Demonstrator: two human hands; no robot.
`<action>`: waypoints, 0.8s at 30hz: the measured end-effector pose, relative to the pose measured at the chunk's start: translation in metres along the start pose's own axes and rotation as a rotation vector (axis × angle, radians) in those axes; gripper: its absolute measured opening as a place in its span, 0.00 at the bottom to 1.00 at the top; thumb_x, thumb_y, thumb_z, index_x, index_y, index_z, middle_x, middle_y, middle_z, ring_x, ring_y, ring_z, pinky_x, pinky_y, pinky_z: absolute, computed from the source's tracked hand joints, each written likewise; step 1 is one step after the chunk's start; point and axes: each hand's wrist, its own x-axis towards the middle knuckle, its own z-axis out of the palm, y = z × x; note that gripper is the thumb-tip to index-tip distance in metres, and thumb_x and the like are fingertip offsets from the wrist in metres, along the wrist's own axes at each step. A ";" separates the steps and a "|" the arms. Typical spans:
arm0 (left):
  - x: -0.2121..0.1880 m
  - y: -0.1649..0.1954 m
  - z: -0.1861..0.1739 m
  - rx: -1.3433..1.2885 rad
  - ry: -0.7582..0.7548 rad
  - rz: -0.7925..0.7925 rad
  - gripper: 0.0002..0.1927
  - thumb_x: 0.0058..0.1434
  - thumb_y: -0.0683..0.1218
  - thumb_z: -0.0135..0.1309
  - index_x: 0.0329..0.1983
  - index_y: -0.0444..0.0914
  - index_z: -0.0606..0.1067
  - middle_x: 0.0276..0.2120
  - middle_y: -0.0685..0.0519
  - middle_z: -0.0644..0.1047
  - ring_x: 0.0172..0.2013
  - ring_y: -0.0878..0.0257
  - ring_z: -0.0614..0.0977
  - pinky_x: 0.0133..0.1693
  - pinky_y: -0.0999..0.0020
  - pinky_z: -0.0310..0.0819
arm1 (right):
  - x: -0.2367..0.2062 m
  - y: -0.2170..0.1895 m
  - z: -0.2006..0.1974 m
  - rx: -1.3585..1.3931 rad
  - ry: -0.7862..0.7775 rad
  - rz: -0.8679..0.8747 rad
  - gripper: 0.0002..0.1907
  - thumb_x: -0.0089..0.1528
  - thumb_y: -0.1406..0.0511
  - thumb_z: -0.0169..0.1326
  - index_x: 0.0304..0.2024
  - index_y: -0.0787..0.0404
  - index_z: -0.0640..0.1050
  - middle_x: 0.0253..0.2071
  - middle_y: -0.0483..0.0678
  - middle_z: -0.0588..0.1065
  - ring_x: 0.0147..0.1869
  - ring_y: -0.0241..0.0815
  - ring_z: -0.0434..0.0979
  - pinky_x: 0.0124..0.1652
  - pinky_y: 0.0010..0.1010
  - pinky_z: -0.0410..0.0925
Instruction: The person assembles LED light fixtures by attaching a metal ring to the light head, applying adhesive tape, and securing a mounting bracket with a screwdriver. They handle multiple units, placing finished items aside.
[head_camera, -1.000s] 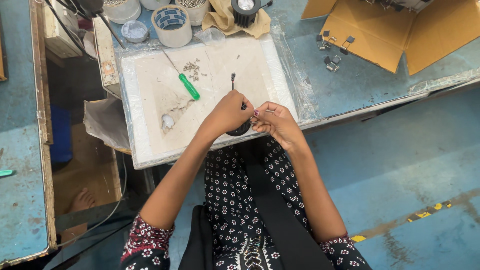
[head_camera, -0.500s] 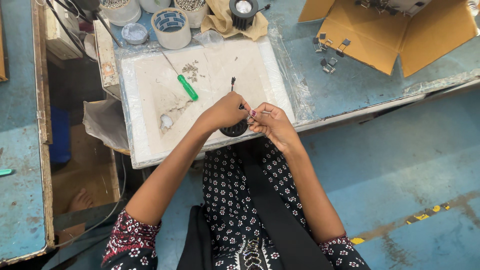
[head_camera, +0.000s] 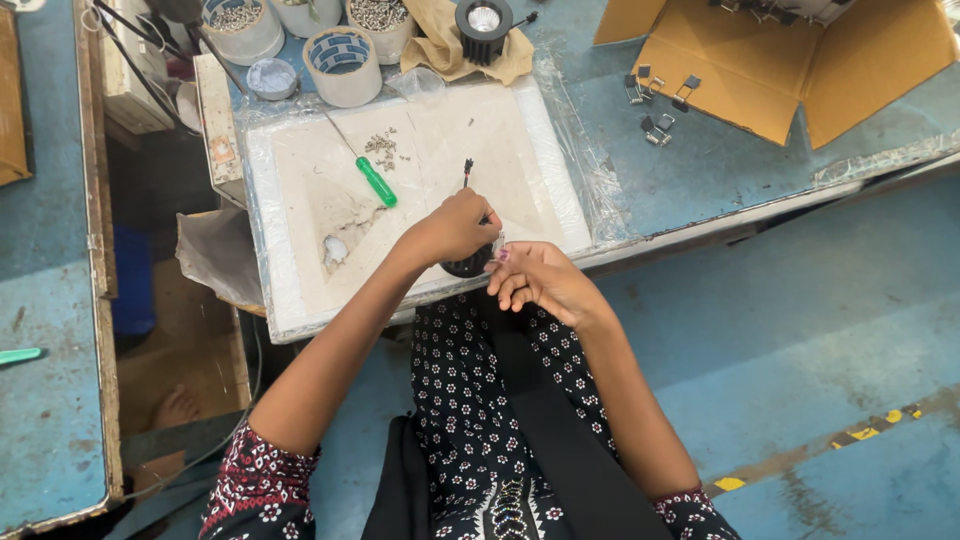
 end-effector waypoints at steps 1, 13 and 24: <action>-0.001 0.000 0.000 0.005 -0.001 0.012 0.10 0.56 0.45 0.57 0.33 0.34 0.83 0.31 0.36 0.81 0.34 0.47 0.85 0.41 0.58 0.79 | 0.001 0.000 0.001 -0.049 0.014 0.021 0.13 0.70 0.62 0.49 0.42 0.69 0.76 0.32 0.53 0.80 0.29 0.38 0.81 0.29 0.23 0.74; -0.008 -0.010 0.011 0.061 0.144 0.146 0.08 0.54 0.46 0.60 0.33 0.37 0.81 0.41 0.39 0.76 0.46 0.43 0.77 0.50 0.55 0.72 | 0.003 0.009 0.025 -0.837 0.256 -0.177 0.16 0.71 0.62 0.43 0.31 0.63 0.73 0.16 0.43 0.67 0.16 0.31 0.65 0.19 0.22 0.59; -0.009 -0.007 0.012 0.065 0.138 0.099 0.07 0.55 0.46 0.60 0.32 0.37 0.82 0.41 0.39 0.76 0.44 0.43 0.79 0.49 0.56 0.74 | 0.018 0.001 -0.007 -0.605 0.054 0.059 0.16 0.68 0.61 0.46 0.28 0.64 0.73 0.18 0.42 0.64 0.20 0.34 0.60 0.22 0.28 0.55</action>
